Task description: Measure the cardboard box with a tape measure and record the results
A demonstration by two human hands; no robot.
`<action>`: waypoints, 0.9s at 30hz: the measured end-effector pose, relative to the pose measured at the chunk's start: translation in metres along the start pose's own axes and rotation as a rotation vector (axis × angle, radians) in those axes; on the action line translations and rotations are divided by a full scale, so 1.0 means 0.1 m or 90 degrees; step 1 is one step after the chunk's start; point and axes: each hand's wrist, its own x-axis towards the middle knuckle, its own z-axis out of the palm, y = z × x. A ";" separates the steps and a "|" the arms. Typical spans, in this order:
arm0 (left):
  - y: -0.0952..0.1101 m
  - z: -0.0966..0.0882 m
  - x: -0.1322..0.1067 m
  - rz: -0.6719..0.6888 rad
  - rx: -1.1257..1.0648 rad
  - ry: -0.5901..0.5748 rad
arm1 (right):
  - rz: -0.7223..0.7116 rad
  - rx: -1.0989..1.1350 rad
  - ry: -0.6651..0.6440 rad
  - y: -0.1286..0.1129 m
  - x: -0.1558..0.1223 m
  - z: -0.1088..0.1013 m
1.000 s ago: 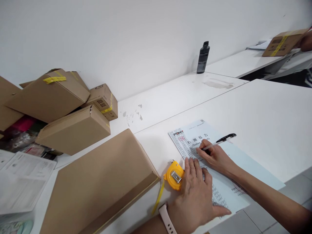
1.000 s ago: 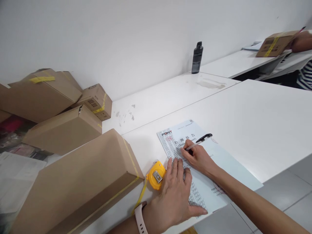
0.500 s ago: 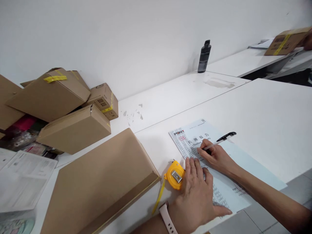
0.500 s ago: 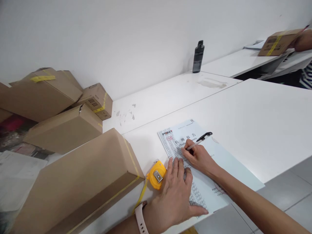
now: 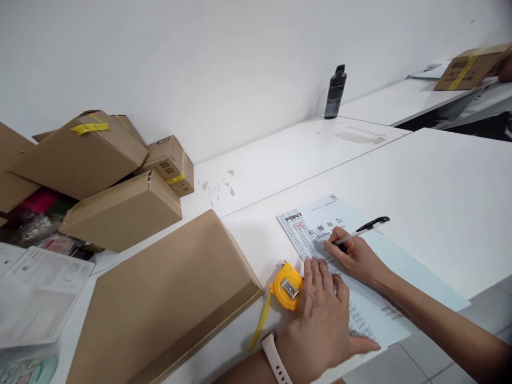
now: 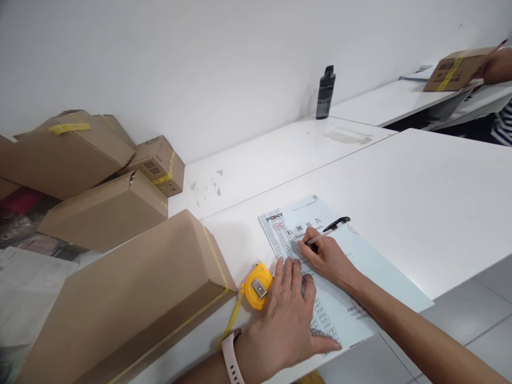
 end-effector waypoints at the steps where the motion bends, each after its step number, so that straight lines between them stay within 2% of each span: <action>1: 0.00 0.00 0.00 0.001 -0.001 0.000 | 0.000 -0.002 -0.001 0.01 0.00 0.00; 17: 0.00 -0.02 0.00 0.000 0.004 -0.007 | 0.000 -0.003 0.006 -0.03 0.00 0.00; 27: 0.00 -0.01 0.01 0.004 0.007 -0.005 | 0.001 -0.008 0.013 0.02 0.00 0.00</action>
